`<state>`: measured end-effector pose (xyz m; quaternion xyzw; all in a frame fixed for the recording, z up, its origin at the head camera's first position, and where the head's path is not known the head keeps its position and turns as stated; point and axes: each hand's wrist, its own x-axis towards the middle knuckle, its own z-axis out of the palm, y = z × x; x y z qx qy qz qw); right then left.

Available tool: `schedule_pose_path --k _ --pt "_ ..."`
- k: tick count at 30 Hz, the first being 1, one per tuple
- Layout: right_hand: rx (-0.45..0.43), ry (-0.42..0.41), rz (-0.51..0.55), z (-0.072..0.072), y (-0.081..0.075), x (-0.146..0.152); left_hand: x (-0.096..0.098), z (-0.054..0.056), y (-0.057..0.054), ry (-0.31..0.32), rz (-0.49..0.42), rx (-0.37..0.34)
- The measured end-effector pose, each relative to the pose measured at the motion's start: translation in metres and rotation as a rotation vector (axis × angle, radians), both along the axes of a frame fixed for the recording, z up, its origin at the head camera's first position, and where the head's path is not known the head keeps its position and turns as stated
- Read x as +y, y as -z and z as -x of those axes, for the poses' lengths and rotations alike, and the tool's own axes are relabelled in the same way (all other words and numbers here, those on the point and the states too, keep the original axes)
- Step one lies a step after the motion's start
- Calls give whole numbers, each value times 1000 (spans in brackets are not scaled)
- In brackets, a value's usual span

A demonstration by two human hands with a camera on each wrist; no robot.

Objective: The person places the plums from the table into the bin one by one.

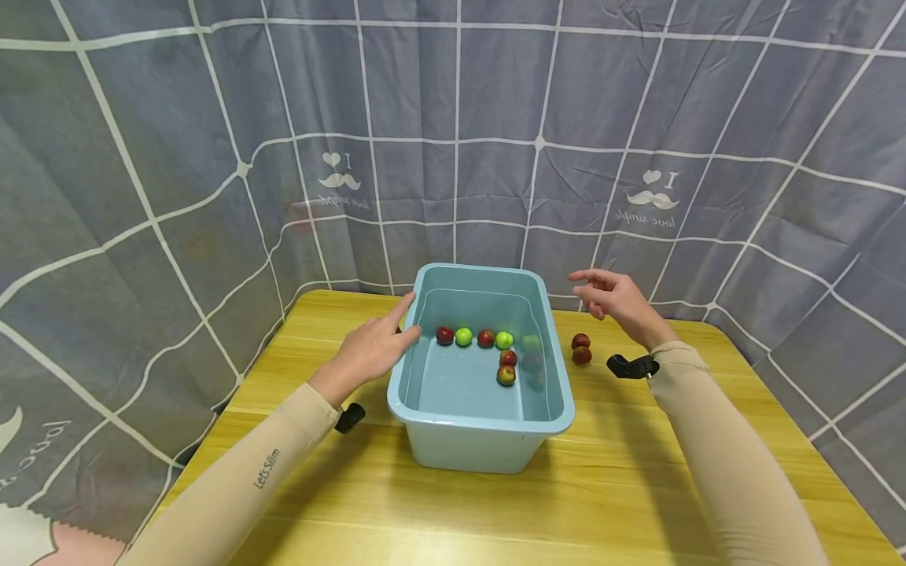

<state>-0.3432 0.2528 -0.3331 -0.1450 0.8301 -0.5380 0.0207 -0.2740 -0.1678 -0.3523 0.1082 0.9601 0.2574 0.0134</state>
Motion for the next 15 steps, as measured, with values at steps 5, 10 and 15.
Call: schedule_pose_path --k 5,10,15 --pt "-12 20 34 -1 12 9 0 0 -1 -1 -1 1" --pt "-36 34 58 -3 25 17 0 0 0 1 2 1" --pt "-61 29 76 -3 41 26 1 0 1 0 3 -2"
